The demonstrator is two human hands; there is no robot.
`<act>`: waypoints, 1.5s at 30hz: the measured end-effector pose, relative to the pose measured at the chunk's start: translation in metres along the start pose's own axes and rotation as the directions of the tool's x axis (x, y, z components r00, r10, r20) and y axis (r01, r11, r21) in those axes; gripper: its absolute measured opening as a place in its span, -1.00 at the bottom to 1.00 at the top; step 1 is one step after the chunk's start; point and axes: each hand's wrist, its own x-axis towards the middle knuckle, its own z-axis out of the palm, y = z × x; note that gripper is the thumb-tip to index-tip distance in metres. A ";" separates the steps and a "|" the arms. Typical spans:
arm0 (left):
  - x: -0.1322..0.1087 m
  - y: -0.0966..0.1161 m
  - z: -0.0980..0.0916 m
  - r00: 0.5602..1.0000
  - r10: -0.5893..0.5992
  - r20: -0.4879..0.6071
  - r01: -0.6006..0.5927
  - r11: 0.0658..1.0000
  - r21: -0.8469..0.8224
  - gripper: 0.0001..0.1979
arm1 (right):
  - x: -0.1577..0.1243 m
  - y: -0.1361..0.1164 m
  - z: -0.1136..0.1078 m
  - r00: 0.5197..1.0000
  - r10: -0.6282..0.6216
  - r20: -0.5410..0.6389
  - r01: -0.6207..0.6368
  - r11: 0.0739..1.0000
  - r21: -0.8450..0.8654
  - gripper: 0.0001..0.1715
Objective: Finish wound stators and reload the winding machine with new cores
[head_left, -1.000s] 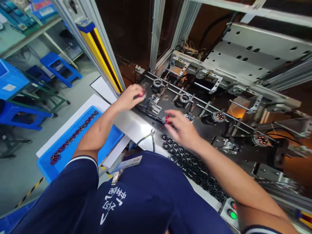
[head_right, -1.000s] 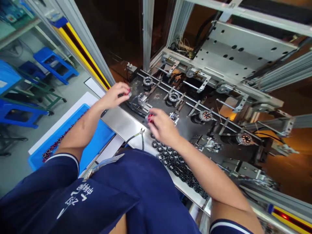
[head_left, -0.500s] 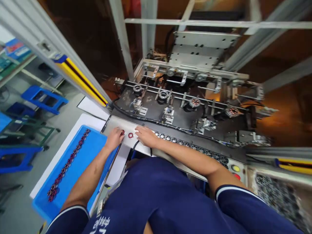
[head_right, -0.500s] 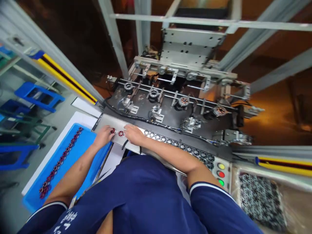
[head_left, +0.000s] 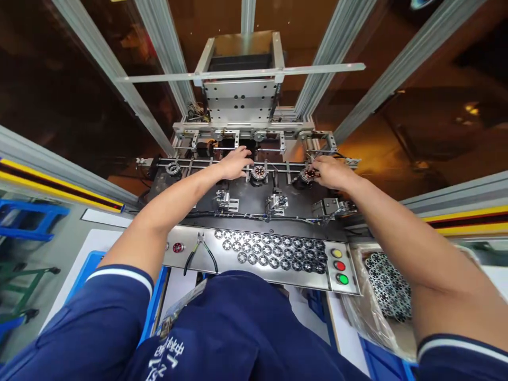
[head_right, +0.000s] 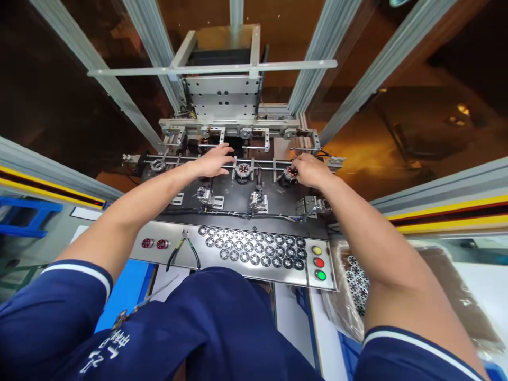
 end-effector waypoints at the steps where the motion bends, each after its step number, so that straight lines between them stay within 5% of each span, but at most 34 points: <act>1: 0.016 0.002 0.009 1.000 0.012 0.026 -0.012 1.000 -0.001 -0.55 | -0.001 0.003 0.006 1.000 0.018 0.012 -0.017 1.000 -0.007 -0.72; 6: 0.046 0.009 0.040 0.996 0.034 0.086 -0.034 0.999 0.004 -0.67 | -0.004 0.014 0.029 0.998 0.049 0.043 -0.050 0.999 0.015 -0.66; 17: 0.052 0.008 0.046 0.990 0.036 0.138 -0.036 0.999 -0.003 -0.69 | 0.000 0.019 0.037 0.986 0.108 0.129 -0.113 0.993 0.038 -0.61; 24: 0.048 0.016 0.032 1.000 0.006 0.012 -0.005 0.998 -0.065 -0.83 | 0.004 0.020 0.035 0.973 0.132 0.189 -0.139 0.990 0.022 -0.64; 30: -0.001 0.041 0.002 0.984 -0.005 -0.178 -0.019 0.991 -0.134 -0.76 | 0.007 0.023 0.032 0.974 0.118 0.194 -0.126 0.991 0.033 -0.70; 33: -0.042 0.058 -0.013 0.922 0.057 -0.384 -0.127 0.979 -0.161 -0.81 | 0.009 0.024 0.029 0.972 0.105 0.210 -0.118 0.992 0.048 -0.74; 37: -0.092 0.080 -0.026 0.760 0.120 -0.639 -0.253 0.960 -0.121 -0.94 | 0.012 0.024 0.027 0.963 0.090 0.253 -0.110 0.992 0.068 -0.82; 42: -0.127 0.095 -0.033 0.624 0.048 -0.780 -0.213 0.971 -0.111 -0.80 | 0.012 0.024 0.025 0.938 0.115 0.326 -0.145 0.987 0.070 -0.74; 45: -0.138 0.099 -0.034 0.587 0.011 -0.810 -0.186 0.975 -0.122 -0.72 | 0.012 0.023 0.024 0.929 0.144 0.341 -0.177 0.982 0.068 -0.71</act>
